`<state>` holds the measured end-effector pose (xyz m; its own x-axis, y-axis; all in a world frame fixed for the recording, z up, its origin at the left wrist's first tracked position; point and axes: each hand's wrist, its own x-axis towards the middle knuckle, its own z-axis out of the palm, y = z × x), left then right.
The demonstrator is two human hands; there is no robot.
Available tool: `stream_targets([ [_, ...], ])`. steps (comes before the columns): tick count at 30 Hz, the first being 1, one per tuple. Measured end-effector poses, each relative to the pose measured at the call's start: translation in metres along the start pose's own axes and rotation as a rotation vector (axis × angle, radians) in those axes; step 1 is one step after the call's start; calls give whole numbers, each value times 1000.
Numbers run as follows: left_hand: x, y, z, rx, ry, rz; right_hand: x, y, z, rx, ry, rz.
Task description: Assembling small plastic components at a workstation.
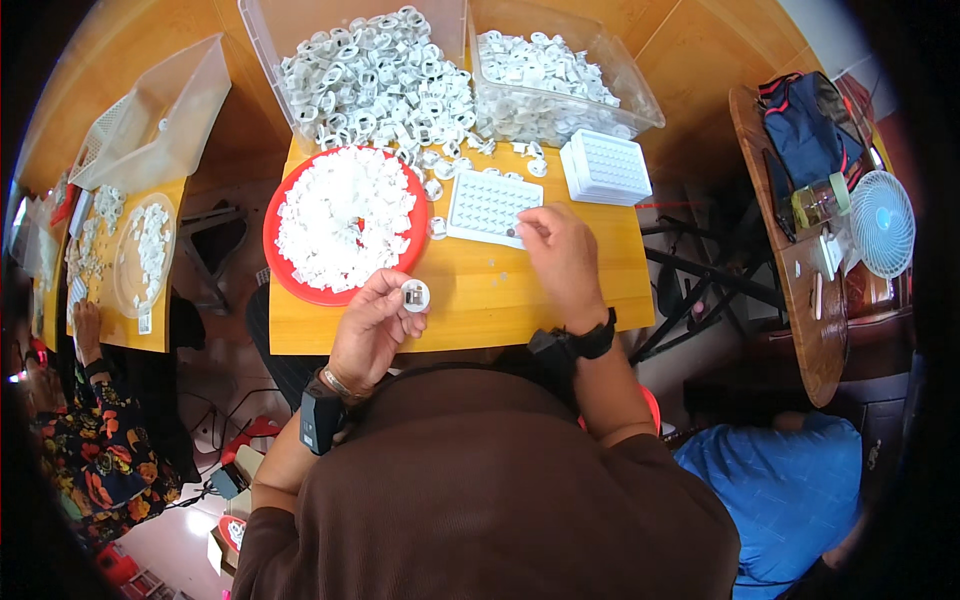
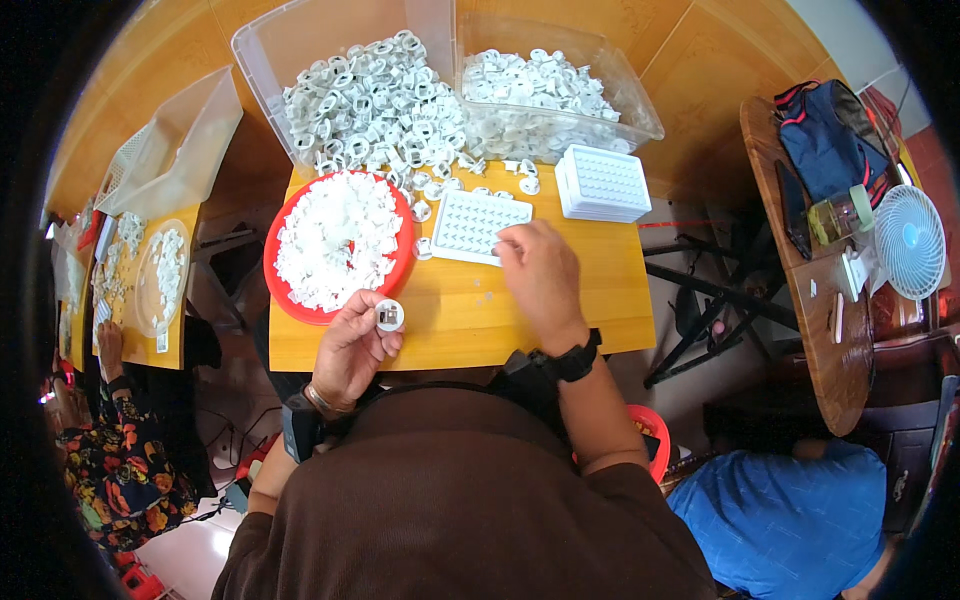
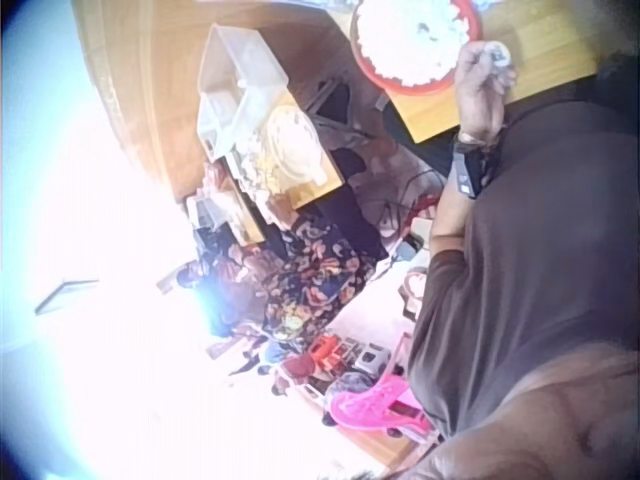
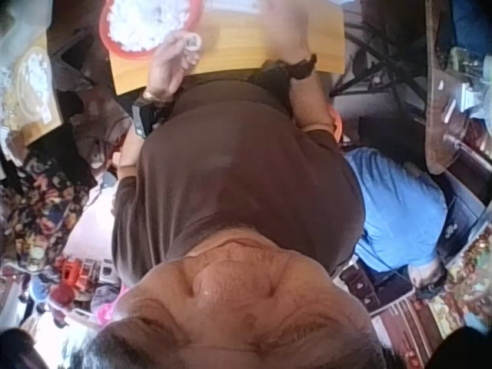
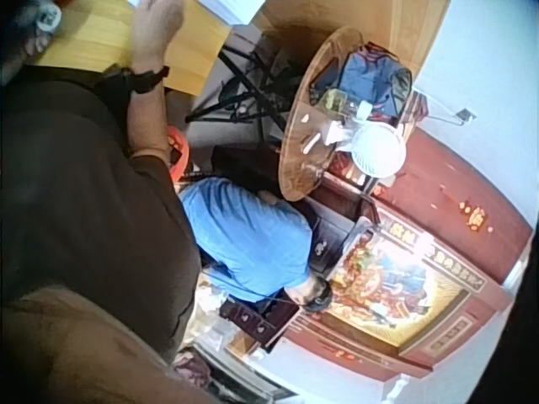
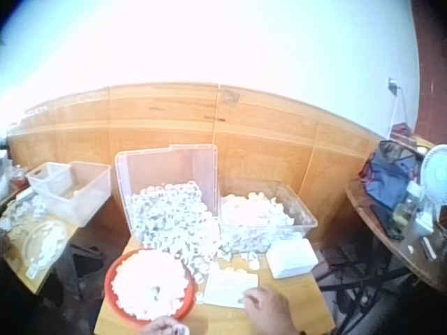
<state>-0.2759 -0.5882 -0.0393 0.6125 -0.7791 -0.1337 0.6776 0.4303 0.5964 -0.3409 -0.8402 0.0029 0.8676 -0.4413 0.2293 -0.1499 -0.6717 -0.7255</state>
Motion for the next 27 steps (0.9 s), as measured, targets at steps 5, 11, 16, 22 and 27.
stream_targets([
  [5,2,2,0,-65,20,12,2,15,-5,-461,2,-79],
  [11,4,3,0,-90,-13,17,3,20,1,-416,-31,-47],
  [16,1,2,2,-118,-31,41,2,20,5,-487,-21,-109],
  [22,-4,3,5,-108,-32,67,-3,20,9,-536,20,-146],
  [27,-6,4,10,-91,-42,93,-5,0,7,-416,85,-153],
])
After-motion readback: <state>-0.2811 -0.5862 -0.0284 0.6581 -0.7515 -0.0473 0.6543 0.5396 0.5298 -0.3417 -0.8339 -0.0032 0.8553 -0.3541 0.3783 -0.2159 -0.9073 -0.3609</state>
